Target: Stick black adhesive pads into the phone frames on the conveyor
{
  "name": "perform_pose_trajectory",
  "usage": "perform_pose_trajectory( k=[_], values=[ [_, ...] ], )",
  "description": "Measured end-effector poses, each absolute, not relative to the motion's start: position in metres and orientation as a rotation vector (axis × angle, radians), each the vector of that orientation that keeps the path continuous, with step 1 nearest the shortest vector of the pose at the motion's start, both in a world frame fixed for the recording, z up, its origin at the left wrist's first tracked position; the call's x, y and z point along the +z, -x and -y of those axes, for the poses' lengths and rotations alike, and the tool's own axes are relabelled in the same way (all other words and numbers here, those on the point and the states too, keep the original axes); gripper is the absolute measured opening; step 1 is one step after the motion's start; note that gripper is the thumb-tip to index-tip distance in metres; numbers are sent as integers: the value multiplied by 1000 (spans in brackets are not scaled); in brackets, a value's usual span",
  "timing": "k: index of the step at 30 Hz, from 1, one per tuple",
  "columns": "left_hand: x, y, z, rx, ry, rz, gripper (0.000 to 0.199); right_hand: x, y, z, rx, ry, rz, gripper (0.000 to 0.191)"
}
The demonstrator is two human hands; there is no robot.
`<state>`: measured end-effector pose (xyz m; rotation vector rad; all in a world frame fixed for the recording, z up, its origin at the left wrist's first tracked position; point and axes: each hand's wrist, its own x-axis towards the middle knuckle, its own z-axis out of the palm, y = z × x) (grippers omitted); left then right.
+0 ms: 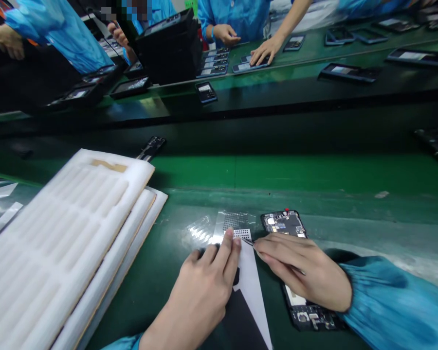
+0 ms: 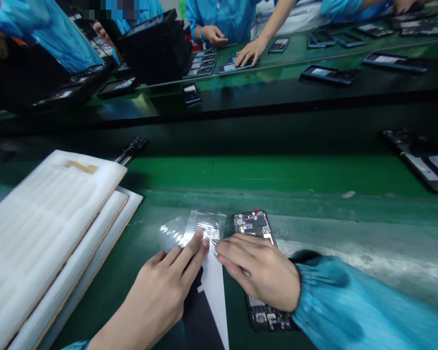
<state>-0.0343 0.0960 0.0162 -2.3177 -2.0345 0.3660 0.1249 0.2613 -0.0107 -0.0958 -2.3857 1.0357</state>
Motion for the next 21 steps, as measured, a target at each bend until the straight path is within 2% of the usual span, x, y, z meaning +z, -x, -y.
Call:
perform_pose_trajectory(
  k=[7, 10, 13, 21],
  values=[
    [16, 36, -99, 311, 2323, 2059, 76, -11, -127, -268, 1159, 310, 2307, 19],
    [20, 44, -87, 74, 2303, 2088, 69, -9, -132, -269, 1192, 439, 2238, 21],
    [25, 55, -62, -127, 2198, 2095, 66, -6, -136, -264, 1275, 386, 2217, 28],
    [20, 60, -16, 10, 2161, 2241, 63, 2, -130, -249, 1383, 390, 2330, 31]
  ],
)
